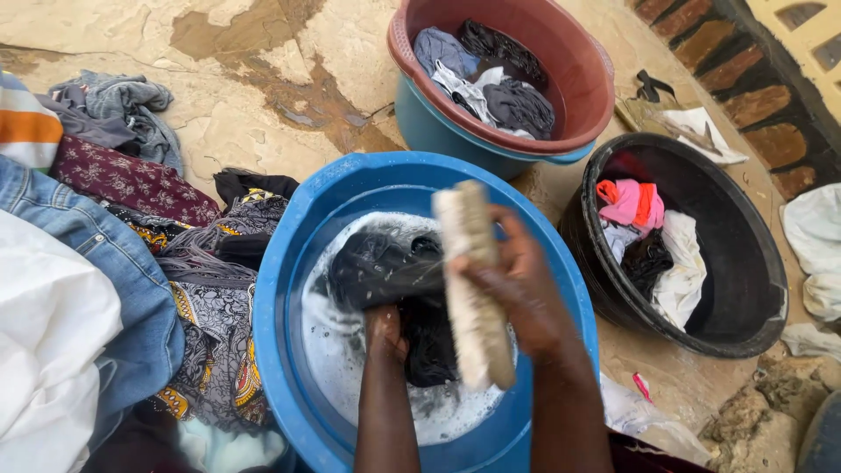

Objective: Hand-washing a dark garment in a basin of soapy water using a scrub brush

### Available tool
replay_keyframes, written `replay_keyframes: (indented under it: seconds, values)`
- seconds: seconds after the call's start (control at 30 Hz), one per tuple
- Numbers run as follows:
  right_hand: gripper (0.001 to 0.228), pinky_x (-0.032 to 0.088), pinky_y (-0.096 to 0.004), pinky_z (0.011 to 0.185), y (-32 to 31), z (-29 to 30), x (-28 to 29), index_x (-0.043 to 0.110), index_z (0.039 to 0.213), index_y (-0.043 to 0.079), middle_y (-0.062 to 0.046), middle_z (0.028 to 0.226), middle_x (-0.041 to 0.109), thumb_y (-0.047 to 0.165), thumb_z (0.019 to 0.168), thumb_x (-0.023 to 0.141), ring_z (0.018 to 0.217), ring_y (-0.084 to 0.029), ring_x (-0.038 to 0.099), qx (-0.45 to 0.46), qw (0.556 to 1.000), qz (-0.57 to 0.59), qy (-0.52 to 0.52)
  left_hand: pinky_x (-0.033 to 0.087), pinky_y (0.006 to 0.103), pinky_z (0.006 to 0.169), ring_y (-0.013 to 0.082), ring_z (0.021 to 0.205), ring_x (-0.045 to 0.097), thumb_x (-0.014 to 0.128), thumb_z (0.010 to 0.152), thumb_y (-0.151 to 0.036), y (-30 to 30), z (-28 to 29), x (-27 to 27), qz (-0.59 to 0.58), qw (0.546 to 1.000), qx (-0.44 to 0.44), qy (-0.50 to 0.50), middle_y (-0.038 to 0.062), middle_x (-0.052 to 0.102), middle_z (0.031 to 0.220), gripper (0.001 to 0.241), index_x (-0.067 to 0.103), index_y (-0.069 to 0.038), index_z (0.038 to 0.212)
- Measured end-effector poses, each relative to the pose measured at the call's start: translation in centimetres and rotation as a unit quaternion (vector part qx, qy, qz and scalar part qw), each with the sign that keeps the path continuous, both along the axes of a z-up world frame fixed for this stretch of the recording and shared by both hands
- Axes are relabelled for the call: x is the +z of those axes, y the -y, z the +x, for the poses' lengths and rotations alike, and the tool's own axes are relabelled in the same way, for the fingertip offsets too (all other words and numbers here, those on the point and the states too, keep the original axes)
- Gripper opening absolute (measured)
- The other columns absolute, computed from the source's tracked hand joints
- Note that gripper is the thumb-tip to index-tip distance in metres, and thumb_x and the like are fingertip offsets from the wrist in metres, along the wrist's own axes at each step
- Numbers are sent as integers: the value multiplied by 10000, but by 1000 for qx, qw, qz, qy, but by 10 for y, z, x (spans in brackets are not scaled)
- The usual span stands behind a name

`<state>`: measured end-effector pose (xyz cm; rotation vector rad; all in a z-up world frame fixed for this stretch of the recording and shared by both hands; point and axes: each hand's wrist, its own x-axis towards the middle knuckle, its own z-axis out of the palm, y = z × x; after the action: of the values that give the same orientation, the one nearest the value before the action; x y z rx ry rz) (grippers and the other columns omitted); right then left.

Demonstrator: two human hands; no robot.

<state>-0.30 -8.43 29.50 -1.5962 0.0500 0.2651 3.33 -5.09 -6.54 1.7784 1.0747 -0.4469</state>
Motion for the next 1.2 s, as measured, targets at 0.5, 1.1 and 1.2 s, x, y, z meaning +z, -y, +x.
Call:
replay_keyframes:
  seconds: [0.5, 1.1, 1.2]
  values:
    - [788, 623, -448, 848, 88, 16, -70, 638, 1404, 104, -130, 1149, 761, 204, 662, 884, 960, -225, 717, 97, 990, -45, -94, 530, 444, 1061, 212, 1231, 650, 764, 928, -387, -71, -14, 108, -515, 665, 419, 342, 15, 709, 1312, 365, 693, -255, 1261]
    - [911, 544, -587, 973, 58, 50, -4, 414, 1571, 36, -292, 1335, 632, 262, 794, 832, 1198, -398, 622, 95, 980, -169, -46, 626, 464, 670, 334, 743, 754, 834, 756, -265, -54, -26, 137, -495, 787, 290, 226, 219, 746, 816, 347, 759, 19, 940]
    - [1008, 416, -696, 1075, 39, 82, 57, 399, 1558, 22, -314, 1509, 473, 420, 739, 833, 1394, -531, 457, 124, 941, -314, 21, 506, 351, 692, 169, 783, 531, 788, 827, -185, -37, -38, 113, -429, 856, 115, 265, 81, 544, 901, 367, 515, 52, 889]
